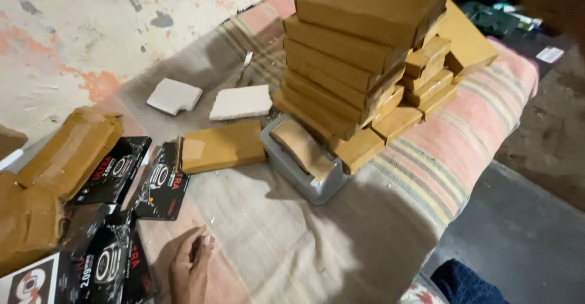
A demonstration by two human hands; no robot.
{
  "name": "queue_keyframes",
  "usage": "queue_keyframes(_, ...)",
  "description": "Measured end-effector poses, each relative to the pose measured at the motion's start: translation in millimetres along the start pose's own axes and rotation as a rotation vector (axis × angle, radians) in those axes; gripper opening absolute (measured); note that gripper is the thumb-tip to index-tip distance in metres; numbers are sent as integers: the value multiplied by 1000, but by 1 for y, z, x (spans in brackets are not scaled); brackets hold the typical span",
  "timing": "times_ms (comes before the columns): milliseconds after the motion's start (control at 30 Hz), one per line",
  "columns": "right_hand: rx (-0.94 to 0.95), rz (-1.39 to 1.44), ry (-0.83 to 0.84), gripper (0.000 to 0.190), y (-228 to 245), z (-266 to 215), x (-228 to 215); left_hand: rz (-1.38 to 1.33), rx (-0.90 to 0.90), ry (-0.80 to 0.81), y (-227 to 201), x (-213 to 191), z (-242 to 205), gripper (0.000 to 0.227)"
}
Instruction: The person packs small black product boxes into brown cardboard shipping boxes, folds the flaps, and seals them with packing tape. The person repeats this process for multiple units, placing each sealed box aside.
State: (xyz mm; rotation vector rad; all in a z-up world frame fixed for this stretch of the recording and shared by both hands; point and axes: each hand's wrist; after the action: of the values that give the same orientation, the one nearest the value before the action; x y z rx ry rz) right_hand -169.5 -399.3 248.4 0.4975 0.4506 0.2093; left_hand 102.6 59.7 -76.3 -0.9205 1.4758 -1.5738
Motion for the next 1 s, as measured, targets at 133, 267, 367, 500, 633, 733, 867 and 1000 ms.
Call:
queue_keyframes(133,94,-105,-38,77,-39,39,16,160,-112,-54,42,-20,17,36)
queue_keyframes(267,180,-218,-34,76,-87,97,32,372,105,206,75,-61,46,36)
queue_keyframes(367,246,-292,3,75,-126,109,49,509,53,245,99,-76,59,35)
queue_keyframes(500,326,-379,81,74,-168,114,82,655,150,133,119,-82,50,30)
queue_keyframes(633,353,-471,119,73,-185,120,88,462,90,-27,110,-61,43,30)
queue_keyframes(733,359,-529,151,73,-189,119,90,408,129,-134,59,-35,33,26)
queue_keyframes(867,351,-556,231,72,-184,98,113,354,143,-259,-24,4,2,21)
queue_keyframes(1000,295,-599,244,71,-155,79,111,452,-54,-271,-80,23,-9,21)
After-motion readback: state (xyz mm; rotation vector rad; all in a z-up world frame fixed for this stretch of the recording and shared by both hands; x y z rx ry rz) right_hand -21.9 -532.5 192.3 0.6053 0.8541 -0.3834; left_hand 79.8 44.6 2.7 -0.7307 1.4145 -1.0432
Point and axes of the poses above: each hand's wrist, its own z-axis towards the middle knuckle, its own x-axis out of the palm, y = z × x, and after that the axes turned 1 degree about -z, right-handed
